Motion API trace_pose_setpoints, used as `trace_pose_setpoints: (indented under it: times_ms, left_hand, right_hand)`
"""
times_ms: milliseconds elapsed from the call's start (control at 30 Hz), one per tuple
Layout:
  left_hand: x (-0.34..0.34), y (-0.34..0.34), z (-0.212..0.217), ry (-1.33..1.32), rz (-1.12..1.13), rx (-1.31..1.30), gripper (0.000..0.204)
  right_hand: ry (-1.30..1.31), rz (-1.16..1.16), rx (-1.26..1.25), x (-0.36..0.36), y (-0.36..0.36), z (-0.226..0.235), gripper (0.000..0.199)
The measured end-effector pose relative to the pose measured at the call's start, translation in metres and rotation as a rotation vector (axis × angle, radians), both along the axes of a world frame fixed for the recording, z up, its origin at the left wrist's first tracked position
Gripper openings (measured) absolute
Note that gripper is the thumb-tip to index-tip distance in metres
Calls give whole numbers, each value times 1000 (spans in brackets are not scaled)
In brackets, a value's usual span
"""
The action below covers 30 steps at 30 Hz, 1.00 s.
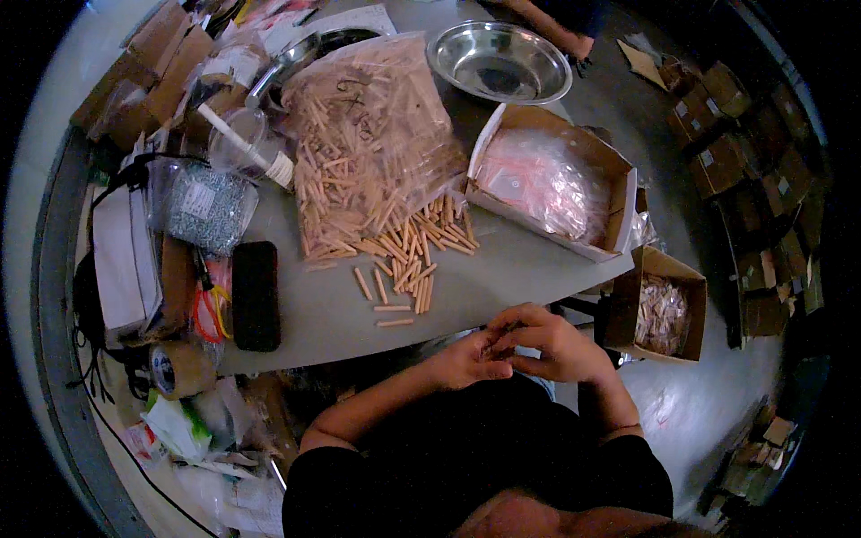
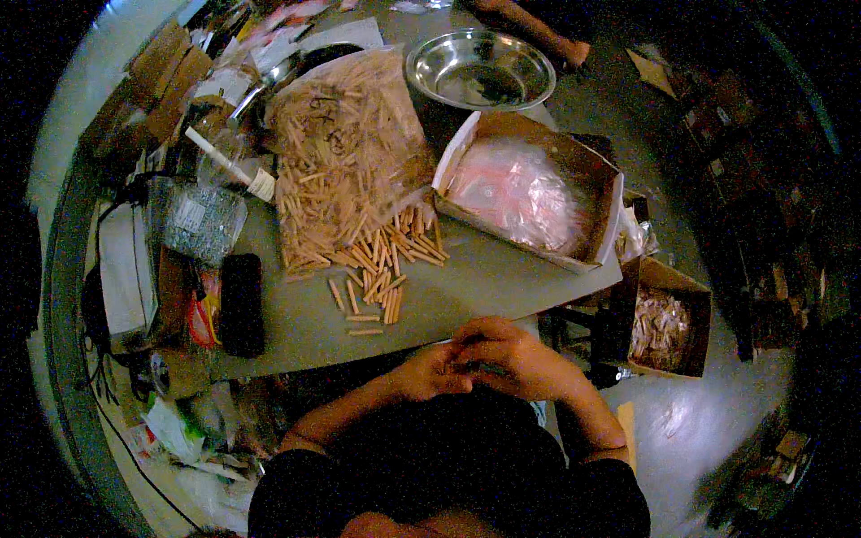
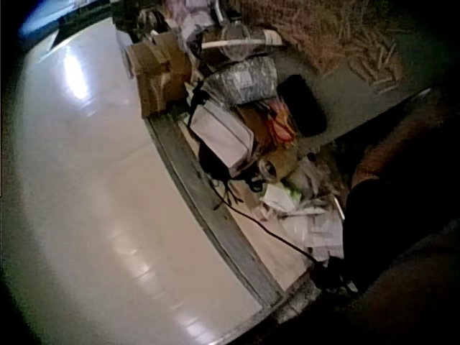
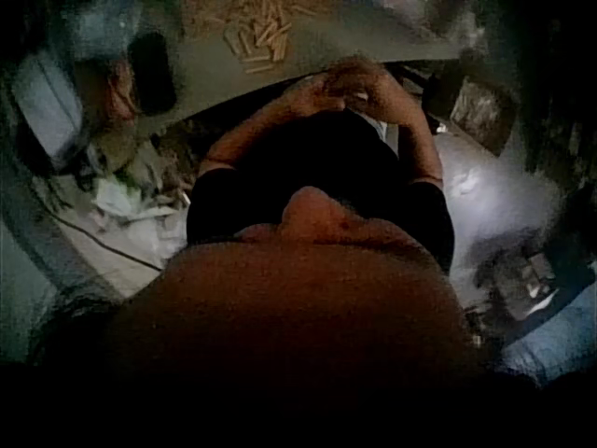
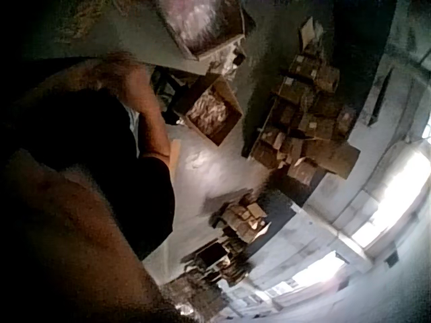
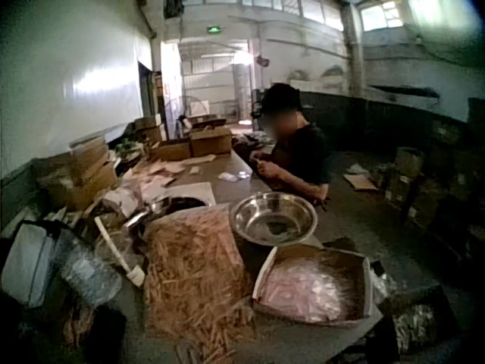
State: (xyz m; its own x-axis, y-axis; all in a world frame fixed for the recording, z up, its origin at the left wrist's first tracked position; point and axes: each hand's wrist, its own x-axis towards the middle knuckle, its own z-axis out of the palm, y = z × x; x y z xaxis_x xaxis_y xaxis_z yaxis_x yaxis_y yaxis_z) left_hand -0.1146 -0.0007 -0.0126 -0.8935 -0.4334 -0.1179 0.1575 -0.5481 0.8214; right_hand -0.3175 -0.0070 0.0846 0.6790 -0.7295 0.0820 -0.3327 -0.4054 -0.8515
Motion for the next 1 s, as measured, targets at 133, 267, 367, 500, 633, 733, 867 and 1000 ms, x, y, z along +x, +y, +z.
trace_pose_setpoints:
  times_ms: [133, 267, 367, 500, 633, 733, 867, 1000]
  left_hand:
    - [-2, -5, 11, -58, 32, -263, 59]
    - [-6, -18, 58, -124, 146, -495, 43]
    - [-12, -22, 80, -248, 400, -751, 35]
    - [-20, -31, 77, -164, 589, -1212, 17]
    - [-30, -28, 80, -238, 622, -1218, 12]
    - [-37, -30, 86, -236, 567, -1216, 12]
    - [-50, -39, 95, -254, 470, -1215, 9]
    - [-71, -78, 103, -338, 308, -1351, 16]
  right_hand:
    - [25, -70, -196, 1, 7, 9, 26]
    - [16, -118, -319, -6, 10, 14, 22]
    - [-39, -224, -346, -16, 14, 16, 19]
    - [-82, -382, -369, -24, 19, 9, 18]
    - [-96, -460, -291, -25, 20, 6, 21]
    - [-60, -450, -345, -31, 22, 2, 20]
    - [-52, -508, -358, -48, 29, 5, 17]
    - [20, -726, -357, -83, 42, -9, 18]
